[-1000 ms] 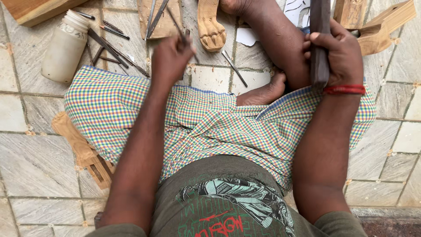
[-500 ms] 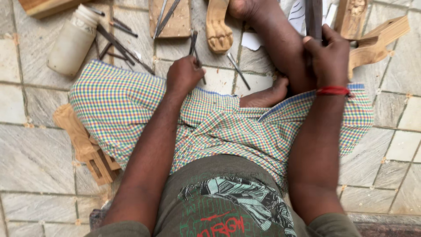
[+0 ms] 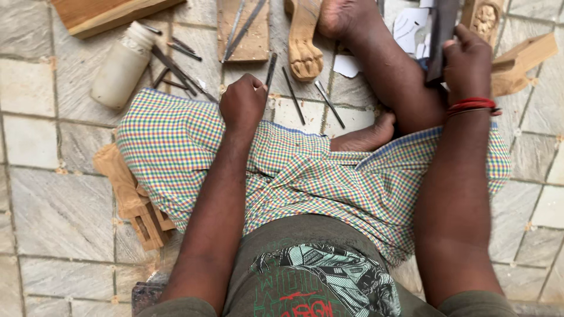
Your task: The person sits on the floor and carves a small wooden piece shaped like a foot using various chisels and a wooden mallet. They repeatedly strike the chisels to shape the wood and occasionally apply a liquid from a bottle to the carving.
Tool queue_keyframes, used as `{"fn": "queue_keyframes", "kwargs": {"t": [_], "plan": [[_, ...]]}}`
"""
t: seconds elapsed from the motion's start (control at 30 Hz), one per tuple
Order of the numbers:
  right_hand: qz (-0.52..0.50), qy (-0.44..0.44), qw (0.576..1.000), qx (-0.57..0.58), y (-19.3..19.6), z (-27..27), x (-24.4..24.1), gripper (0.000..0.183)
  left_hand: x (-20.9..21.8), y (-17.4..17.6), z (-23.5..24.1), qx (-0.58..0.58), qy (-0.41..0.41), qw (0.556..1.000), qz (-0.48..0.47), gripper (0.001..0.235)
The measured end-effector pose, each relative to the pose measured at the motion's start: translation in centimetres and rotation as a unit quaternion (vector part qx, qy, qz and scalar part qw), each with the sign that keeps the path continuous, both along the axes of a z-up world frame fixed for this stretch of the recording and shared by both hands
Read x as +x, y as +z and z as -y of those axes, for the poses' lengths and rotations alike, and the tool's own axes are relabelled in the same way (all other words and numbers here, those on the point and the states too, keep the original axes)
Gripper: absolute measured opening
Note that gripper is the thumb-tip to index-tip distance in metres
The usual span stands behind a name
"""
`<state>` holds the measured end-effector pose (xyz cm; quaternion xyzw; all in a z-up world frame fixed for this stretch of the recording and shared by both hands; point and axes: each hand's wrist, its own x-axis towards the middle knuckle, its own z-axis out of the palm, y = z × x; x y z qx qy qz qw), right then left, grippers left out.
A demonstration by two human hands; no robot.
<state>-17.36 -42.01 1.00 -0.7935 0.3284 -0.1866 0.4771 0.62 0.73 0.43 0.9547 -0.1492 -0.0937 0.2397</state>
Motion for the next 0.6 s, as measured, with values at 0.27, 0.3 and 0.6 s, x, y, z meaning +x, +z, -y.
{"fn": "queue_keyframes", "kwargs": {"t": [0.27,0.3,0.6], "plan": [[-0.200,-0.047,0.932,-0.300,-5.4,3.5,1.5,0.046,-0.1,-1.5,1.6,0.074,0.016,0.989,-0.126,0.032],[-0.230,-0.042,0.920,-0.316,-5.4,3.3,1.7,0.046,-0.1,-1.6,1.5,0.059,0.031,0.987,-0.145,0.031],[-0.079,-0.038,0.868,-0.489,0.0,-1.7,2.5,0.031,0.1,-3.2,1.7,0.042,0.026,0.989,-0.141,0.037]]}}
